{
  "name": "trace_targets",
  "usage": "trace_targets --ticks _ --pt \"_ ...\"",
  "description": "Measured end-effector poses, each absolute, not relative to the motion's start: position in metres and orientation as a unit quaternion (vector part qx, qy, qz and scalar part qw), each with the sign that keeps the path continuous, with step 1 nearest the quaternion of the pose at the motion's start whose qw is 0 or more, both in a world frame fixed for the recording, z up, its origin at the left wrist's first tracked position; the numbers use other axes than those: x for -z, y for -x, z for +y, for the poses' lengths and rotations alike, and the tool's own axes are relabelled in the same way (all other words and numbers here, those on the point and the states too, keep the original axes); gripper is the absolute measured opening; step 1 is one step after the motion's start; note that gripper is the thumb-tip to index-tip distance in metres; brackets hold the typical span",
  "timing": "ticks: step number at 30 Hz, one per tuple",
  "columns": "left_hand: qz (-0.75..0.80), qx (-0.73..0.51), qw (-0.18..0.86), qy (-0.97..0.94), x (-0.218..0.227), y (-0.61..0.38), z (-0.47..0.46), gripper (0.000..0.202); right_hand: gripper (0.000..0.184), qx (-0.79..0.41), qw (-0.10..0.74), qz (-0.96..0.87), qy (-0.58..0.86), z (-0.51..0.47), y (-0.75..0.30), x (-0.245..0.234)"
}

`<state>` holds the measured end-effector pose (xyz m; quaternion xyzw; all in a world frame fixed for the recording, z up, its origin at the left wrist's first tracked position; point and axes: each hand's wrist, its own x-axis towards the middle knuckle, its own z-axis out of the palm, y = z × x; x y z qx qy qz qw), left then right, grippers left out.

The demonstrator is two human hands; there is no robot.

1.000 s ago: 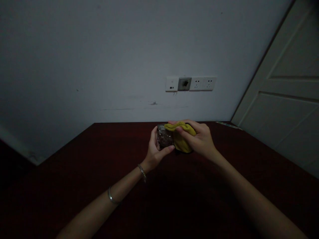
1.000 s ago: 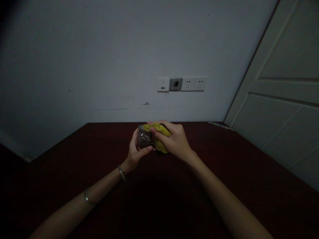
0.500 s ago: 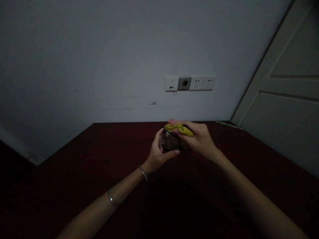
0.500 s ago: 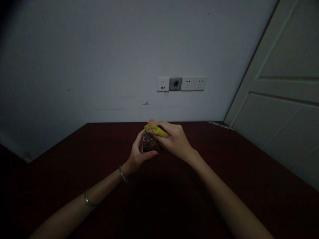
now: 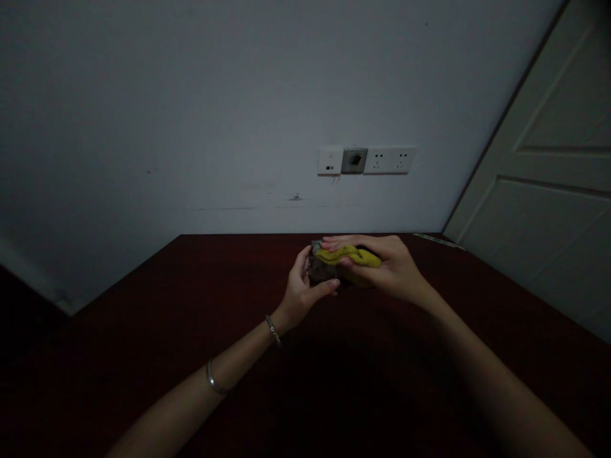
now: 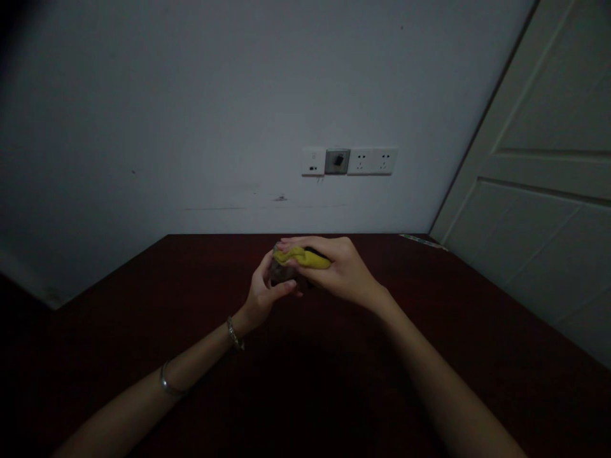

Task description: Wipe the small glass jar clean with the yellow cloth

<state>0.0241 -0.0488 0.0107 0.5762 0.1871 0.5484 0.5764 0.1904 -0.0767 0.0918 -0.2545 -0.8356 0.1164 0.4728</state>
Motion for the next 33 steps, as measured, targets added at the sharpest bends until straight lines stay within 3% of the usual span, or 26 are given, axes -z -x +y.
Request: trace_targets --ticks 4,8,19,26,33 --pt "0.191 -0.549 0.568 -0.583 -0.009 -0.022 -0.047 0.074 0.020 -0.167 0.494 -0.794 0.312 -0.079 -0.197 -0.099" --pt "0.197 -0.548 0.568 -0.582 -0.008 -0.021 -0.047 0.077 0.019 -0.101 0.547 -0.753 0.352 -0.074 -0.194 -0.096" --pt "0.180 -0.559 0.566 -0.578 -0.010 -0.025 -0.045 0.070 0.032 -0.039 0.465 -0.842 0.271 -0.073 -0.189 -0.086" --pt "0.181 -0.578 0.553 -0.573 -0.014 -0.020 -0.040 0.066 0.023 -0.044 0.444 -0.854 0.268 -0.083 -0.184 -0.092" --pt "0.187 -0.575 0.530 -0.595 -0.020 -0.019 -0.040 0.067 0.021 -0.027 0.536 -0.778 0.326 -0.077 -0.186 -0.085"
